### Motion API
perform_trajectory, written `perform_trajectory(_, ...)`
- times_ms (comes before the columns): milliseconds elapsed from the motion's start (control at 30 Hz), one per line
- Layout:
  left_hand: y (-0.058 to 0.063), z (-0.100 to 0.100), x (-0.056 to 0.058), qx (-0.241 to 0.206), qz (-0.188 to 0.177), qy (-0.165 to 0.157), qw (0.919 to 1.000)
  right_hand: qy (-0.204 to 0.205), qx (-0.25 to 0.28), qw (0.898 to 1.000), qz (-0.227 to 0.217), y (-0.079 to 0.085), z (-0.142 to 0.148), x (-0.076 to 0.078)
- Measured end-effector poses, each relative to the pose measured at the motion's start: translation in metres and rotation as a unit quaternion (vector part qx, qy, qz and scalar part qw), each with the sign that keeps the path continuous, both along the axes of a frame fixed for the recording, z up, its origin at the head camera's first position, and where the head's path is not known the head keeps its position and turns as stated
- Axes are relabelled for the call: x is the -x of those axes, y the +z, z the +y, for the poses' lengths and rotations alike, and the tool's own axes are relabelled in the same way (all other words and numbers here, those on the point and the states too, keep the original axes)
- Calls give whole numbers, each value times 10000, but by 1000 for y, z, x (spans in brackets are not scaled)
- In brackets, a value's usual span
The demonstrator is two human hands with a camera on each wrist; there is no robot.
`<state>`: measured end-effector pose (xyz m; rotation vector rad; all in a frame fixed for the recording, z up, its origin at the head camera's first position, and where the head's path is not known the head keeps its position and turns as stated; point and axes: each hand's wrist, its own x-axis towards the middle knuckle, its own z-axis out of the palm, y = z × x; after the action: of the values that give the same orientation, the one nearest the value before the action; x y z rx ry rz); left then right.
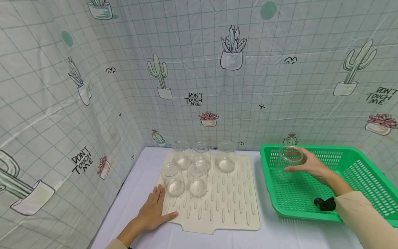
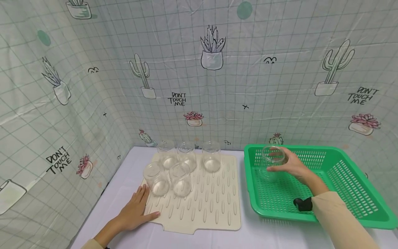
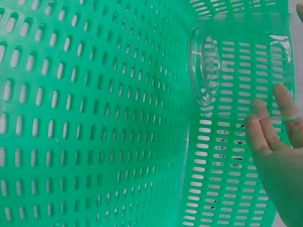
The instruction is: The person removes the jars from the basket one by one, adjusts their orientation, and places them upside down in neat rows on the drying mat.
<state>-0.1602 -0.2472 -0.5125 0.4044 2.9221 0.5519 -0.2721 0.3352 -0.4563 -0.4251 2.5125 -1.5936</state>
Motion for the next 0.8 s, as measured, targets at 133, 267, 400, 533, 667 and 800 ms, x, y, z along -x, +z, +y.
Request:
perform_trajectory(133, 3, 1, -1, -165, -19, -51, 9998, -9, 39, 10000, 81, 4, 2, -1)
perform_trajectory(267, 4, 2, -1, -217, 45, -79, 9997, -68, -8, 9997, 228, 9, 4, -2)
perform_trajectory(400, 7, 3, -1, -139, 5, -70, 9999, -202, -205, 9989, 369, 15, 7, -4)
perform_trajectory(533, 9, 4, -1, -60, -89, -50, 9999, -339, -351, 9980, 401, 22, 9, -7)
perform_trajectory(667, 7, 2, -1, -117, -34, -25, 9999, -448, -345, 9973, 471, 31, 11, -10)
perform_trajectory(800, 3, 1, -1, -17, -26, 10, 10000, -481, -180, 9968, 607, 38, 12, -15)
